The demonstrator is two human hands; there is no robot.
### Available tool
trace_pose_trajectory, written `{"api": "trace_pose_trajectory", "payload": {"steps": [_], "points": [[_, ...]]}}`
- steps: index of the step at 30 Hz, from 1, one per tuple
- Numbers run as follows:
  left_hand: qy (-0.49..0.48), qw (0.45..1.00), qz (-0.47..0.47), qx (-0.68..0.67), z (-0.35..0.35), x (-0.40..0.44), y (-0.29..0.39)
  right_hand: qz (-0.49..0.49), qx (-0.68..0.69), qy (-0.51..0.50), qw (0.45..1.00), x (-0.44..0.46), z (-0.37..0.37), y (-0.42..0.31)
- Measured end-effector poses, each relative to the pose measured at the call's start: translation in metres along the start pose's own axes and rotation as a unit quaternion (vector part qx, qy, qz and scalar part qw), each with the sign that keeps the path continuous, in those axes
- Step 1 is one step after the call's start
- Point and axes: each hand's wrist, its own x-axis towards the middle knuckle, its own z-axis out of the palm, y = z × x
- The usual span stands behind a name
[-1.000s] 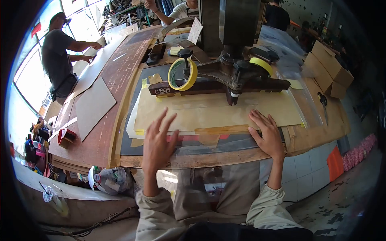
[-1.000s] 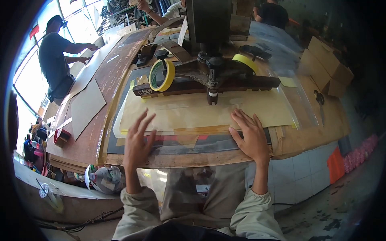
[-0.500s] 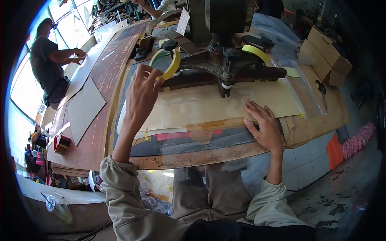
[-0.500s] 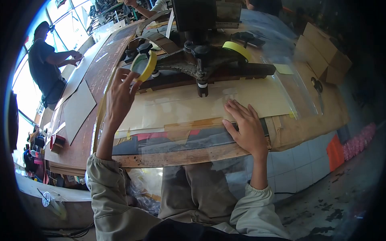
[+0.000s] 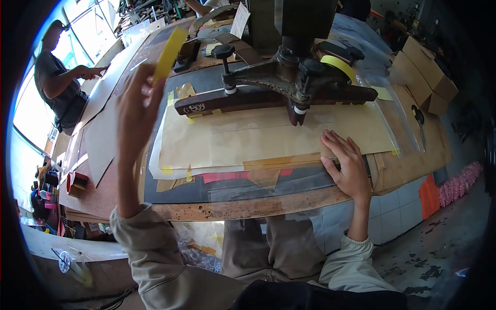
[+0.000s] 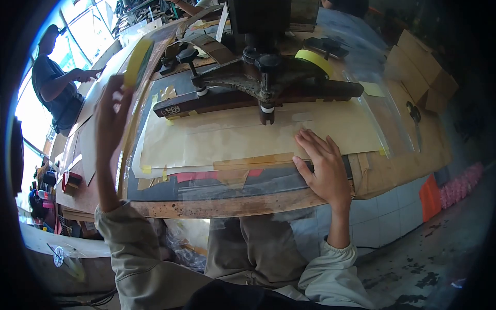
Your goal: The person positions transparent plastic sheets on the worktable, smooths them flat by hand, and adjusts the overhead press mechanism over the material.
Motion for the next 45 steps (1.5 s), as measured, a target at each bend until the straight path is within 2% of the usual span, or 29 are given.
{"api": "trace_pose_trajectory", "payload": {"steps": [2,3,6,10,12,15,16,18,19,20,22,25,28,29,31,32,33,34,35,37,38,42,45], "points": [[-0.079,0.997,-0.025,-0.006,-0.016,-0.019,-0.044,0.003,-0.002,-0.006,1.000,-0.002,0.000,-0.001],[-0.191,0.977,-0.095,0.015,-0.030,-0.019,-0.060,0.003,-0.005,-0.006,1.000,-0.001,0.000,-0.001],[-0.281,0.951,-0.096,0.088,-0.030,-0.035,-0.167,0.003,-0.012,-0.008,1.000,0.000,0.000,-0.003],[-0.252,0.927,-0.094,0.260,0.017,-0.002,-0.256,0.010,-0.015,-0.017,1.000,0.000,0.000,-0.003],[-0.215,0.929,-0.046,0.299,0.058,0.044,-0.307,0.011,-0.014,-0.022,1.000,0.000,-0.002,-0.004],[-0.075,0.954,-0.073,0.280,0.124,0.115,-0.361,0.016,-0.010,-0.026,0.999,0.000,-0.006,-0.007],[-0.105,0.940,-0.131,0.296,0.148,0.135,-0.386,0.017,-0.010,-0.029,0.999,0.001,-0.007,-0.007],[-0.194,0.913,-0.141,0.329,0.182,0.140,-0.357,0.015,-0.010,-0.030,0.999,0.002,-0.008,-0.006],[-0.276,0.893,-0.227,0.273,0.198,0.146,-0.353,0.014,-0.011,-0.032,0.999,0.003,-0.009,-0.007],[-0.222,0.912,-0.249,0.239,0.208,0.134,-0.351,0.013,-0.008,-0.036,0.999,0.003,-0.008,-0.007],[-0.195,0.924,-0.248,0.216,0.210,0.120,-0.325,0.015,-0.012,-0.035,0.999,0.004,-0.007,-0.007],[-0.164,0.937,-0.179,0.250,0.196,0.102,-0.331,0.013,-0.013,-0.033,0.999,0.003,-0.006,-0.007],[-0.314,0.903,-0.179,0.231,0.160,0.095,-0.347,0.009,-0.010,-0.030,0.999,0.002,-0.005,-0.006],[-0.276,0.915,-0.077,0.285,0.155,0.080,-0.375,0.006,-0.010,-0.028,1.000,0.002,-0.005,-0.005],[-0.384,0.827,0.007,0.409,0.117,0.052,-0.326,0.005,-0.009,-0.025,1.000,0.001,-0.003,-0.003],[-0.315,0.858,-0.011,0.405,0.091,0.026,-0.278,0.004,-0.008,-0.025,1.000,0.000,-0.003,-0.003],[-0.286,0.874,-0.061,0.389,0.052,0.008,-0.166,0.002,-0.006,-0.025,1.000,0.001,-0.003,-0.002],[-0.272,0.870,-0.038,0.409,0.032,-0.014,-0.117,0.002,-0.004,-0.025,1.000,0.001,-0.002,-0.001],[-0.198,0.891,0.018,0.408,0.023,-0.047,-0.100,0.003,-0.001,-0.027,1.000,-0.002,-0.003,-0.002],[-0.161,0.929,-0.052,0.330,0.010,-0.095,-0.028,0.009,0.005,-0.040,0.999,-0.013,-0.008,-0.011],[-0.145,0.929,-0.043,0.337,0.007,-0.116,0.005,0.009,0.006,-0.043,0.999,-0.018,-0.011,-0.015],[-0.168,0.970,-0.121,0.126,0.016,-0.168,0.081,0.022,0.023,-0.032,0.999,-0.055,-0.016,-0.032],[-0.152,0.973,-0.145,0.092,0.027,-0.178,0.099,0.036,0.008,-0.016,0.999,-0.072,-0.013,-0.041]]}}
